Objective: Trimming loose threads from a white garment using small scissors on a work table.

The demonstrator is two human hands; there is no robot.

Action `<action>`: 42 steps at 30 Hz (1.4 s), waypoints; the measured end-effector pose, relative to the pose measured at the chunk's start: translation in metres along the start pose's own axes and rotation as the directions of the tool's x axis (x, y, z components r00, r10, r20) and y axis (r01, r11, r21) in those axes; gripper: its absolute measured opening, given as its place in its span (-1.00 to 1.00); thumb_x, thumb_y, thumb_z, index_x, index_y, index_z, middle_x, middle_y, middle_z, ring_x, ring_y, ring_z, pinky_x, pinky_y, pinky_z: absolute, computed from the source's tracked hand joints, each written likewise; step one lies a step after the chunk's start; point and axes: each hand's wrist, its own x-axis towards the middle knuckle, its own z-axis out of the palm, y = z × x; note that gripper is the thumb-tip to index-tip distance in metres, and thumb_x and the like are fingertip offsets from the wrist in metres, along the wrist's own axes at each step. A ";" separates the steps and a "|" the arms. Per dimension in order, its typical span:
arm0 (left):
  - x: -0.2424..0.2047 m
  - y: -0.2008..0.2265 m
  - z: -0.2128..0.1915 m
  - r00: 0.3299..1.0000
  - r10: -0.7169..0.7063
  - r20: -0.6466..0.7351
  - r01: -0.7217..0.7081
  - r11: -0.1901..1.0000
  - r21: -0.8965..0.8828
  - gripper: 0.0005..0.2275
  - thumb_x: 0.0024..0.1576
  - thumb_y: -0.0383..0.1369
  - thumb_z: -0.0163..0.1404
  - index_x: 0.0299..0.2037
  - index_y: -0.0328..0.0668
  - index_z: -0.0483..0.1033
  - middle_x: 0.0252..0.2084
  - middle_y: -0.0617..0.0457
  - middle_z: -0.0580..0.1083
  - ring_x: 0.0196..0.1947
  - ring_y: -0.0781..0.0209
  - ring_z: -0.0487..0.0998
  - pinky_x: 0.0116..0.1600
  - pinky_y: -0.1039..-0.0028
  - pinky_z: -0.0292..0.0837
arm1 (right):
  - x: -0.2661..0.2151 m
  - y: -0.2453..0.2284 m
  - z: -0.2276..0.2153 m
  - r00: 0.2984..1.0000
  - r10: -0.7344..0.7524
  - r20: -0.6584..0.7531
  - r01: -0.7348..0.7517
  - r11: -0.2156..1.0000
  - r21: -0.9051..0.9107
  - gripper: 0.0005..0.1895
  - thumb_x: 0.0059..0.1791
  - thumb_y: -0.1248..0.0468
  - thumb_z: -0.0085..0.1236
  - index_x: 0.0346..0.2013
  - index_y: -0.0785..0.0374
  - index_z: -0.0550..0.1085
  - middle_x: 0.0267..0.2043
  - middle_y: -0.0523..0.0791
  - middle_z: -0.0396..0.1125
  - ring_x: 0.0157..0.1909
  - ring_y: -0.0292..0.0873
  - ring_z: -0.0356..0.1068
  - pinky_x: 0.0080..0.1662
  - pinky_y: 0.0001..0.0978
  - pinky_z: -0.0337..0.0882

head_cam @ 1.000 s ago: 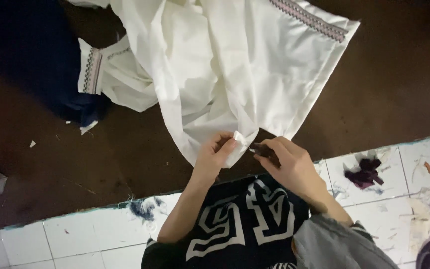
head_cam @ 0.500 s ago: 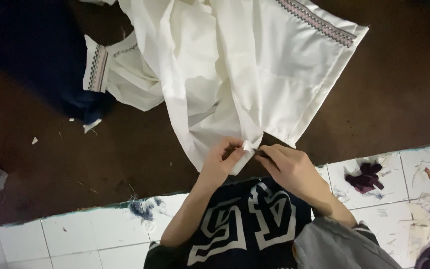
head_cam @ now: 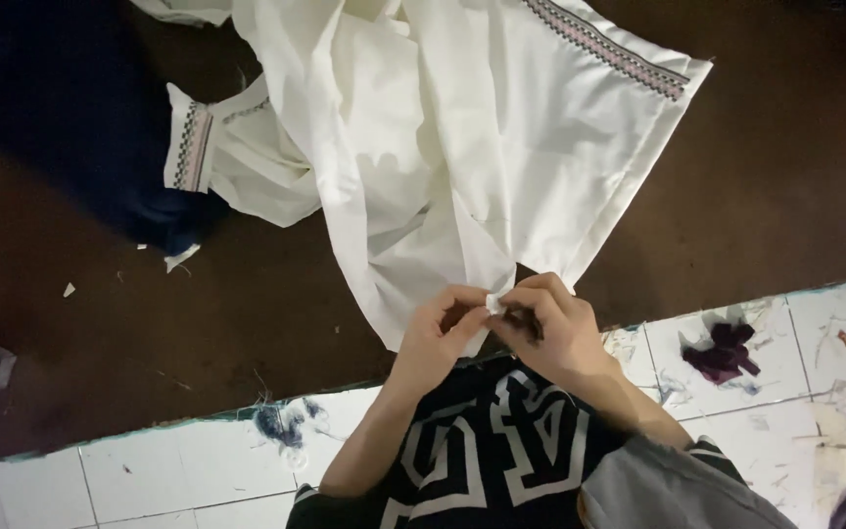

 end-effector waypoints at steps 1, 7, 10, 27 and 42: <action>-0.003 0.006 0.004 0.999 0.032 -0.002 -0.032 0.999 0.010 -0.87 0.26 -0.41 0.08 -0.10 -0.33 0.57 -0.24 -0.05 0.53 -0.24 0.27 0.47 -0.05 0.38 0.46 | 0.002 0.002 0.007 0.992 -0.087 -0.091 0.086 0.996 -0.014 -0.76 -0.12 0.32 0.39 -0.20 0.12 0.54 -0.27 -0.22 0.36 -0.54 -0.20 0.45 -0.50 -0.50 0.46; -0.001 -0.008 -0.008 0.994 0.097 -0.055 -0.094 0.994 0.048 -0.86 0.28 -0.37 0.06 -0.10 -0.30 0.55 -0.26 0.00 0.48 -0.21 0.30 0.40 -0.07 0.38 0.39 | -0.010 -0.005 -0.019 0.999 0.003 -0.042 0.002 0.993 0.120 -0.93 -0.04 0.38 0.22 -0.29 0.15 0.56 -0.37 -0.21 0.40 -0.66 -0.23 0.34 -0.61 -0.49 0.32; 0.000 0.014 -0.010 0.996 0.044 -0.076 -0.044 0.999 0.005 -0.85 0.32 -0.37 -0.03 -0.11 -0.30 0.54 -0.29 0.03 0.46 -0.23 0.34 0.38 -0.07 0.45 0.36 | -0.004 -0.025 -0.043 0.955 0.111 0.275 -0.145 0.984 0.107 -0.91 -0.13 0.46 0.23 -0.46 0.24 0.50 -0.56 -0.08 0.36 -0.71 -0.07 0.36 -0.64 -0.40 0.29; 0.009 0.009 -0.004 0.993 0.098 -0.067 -0.091 0.991 0.102 -0.86 0.34 -0.37 -0.12 -0.07 -0.25 0.46 -0.30 0.07 0.37 -0.22 0.33 0.34 -0.08 0.50 0.30 | 0.004 -0.008 -0.014 0.864 0.421 0.275 -0.499 0.790 0.357 -0.70 -0.11 0.26 0.34 -0.15 0.37 0.56 -0.63 0.01 0.43 -0.68 -0.13 0.38 -0.56 -0.35 0.38; 0.008 0.000 -0.004 0.993 0.114 -0.039 -0.110 0.989 0.096 -0.83 0.32 -0.35 -0.07 -0.04 -0.30 0.47 -0.28 0.06 0.38 -0.22 0.32 0.36 -0.08 0.50 0.35 | -0.001 0.008 -0.008 0.928 0.334 0.166 -0.368 0.753 0.546 -0.83 -0.06 0.33 0.25 -0.51 0.36 0.53 -0.82 -0.10 0.31 -0.83 -0.31 0.30 -0.68 -0.60 0.26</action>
